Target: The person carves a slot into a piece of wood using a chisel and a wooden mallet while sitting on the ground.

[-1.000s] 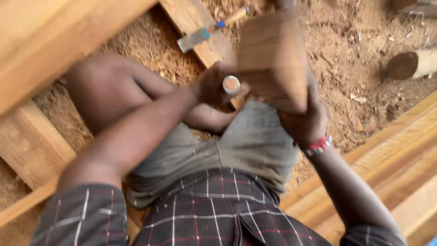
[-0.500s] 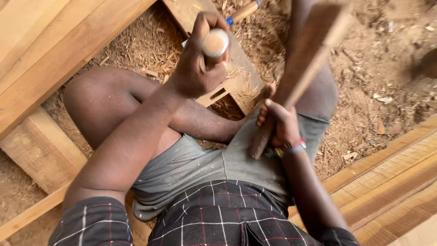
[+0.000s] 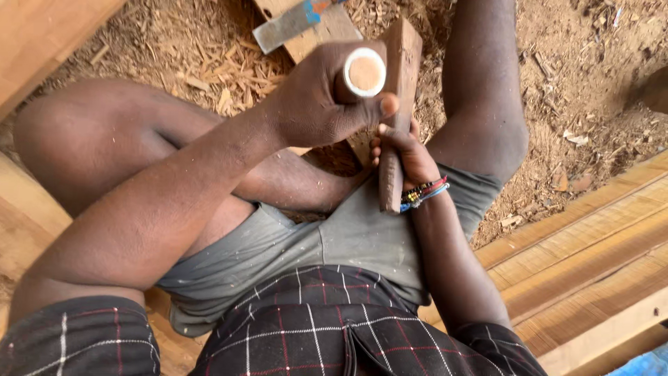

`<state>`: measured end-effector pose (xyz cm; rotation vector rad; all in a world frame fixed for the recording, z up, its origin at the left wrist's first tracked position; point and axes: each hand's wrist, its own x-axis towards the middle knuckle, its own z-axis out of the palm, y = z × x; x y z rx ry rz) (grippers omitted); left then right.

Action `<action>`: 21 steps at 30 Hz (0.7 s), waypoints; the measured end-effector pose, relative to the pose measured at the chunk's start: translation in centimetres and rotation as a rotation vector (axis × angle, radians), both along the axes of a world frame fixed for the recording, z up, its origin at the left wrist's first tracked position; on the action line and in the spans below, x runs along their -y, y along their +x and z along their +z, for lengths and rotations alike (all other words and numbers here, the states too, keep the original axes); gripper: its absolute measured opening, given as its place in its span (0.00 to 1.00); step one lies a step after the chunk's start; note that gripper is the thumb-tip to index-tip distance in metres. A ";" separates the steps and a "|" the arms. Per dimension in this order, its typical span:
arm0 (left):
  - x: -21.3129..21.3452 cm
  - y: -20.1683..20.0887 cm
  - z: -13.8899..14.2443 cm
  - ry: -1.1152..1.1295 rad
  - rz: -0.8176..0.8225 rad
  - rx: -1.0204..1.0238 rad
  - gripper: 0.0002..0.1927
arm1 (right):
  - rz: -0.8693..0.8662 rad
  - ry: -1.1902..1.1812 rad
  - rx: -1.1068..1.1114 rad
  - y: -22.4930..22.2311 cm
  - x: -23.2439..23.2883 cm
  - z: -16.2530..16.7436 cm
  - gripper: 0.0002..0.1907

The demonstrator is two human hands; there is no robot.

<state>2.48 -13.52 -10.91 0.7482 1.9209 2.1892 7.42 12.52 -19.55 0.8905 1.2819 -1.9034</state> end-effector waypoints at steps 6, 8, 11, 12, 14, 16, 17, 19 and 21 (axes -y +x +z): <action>-0.4 1.7 0.8 0.031 0.053 -0.158 0.11 | 0.076 0.052 -0.173 2.5 -0.1 2.6 0.26; -1.2 2.2 1.2 0.004 0.067 -0.150 0.12 | 0.106 0.141 -0.366 4.6 0.1 4.7 0.19; -2.6 2.8 1.6 0.001 -0.012 -0.232 0.07 | 0.100 0.230 -0.688 8.3 -0.2 8.7 0.15; -3.0 3.2 1.6 0.001 -0.044 -0.224 0.07 | 0.089 0.251 -0.798 9.6 -0.4 9.9 0.15; -3.6 4.1 1.5 0.000 -0.107 -0.199 0.08 | 0.121 0.341 -1.026 11.4 -1.5 12.4 0.15; -3.7 4.8 1.4 -0.006 -0.093 -0.171 0.06 | 0.057 0.330 -1.166 12.8 -3.1 14.8 0.17; -3.7 5.1 1.3 -0.008 -0.086 -0.158 0.05 | 0.047 0.345 -1.278 13.4 -4.0 16.0 0.12; -3.7 5.3 1.3 -0.054 -0.018 -0.251 0.09 | -0.018 0.324 -1.426 14.2 -6.0 18.5 0.07; -3.8 5.5 1.2 -0.052 -0.025 -0.272 0.08 | -0.120 0.260 -1.462 15.2 -8.1 21.7 0.08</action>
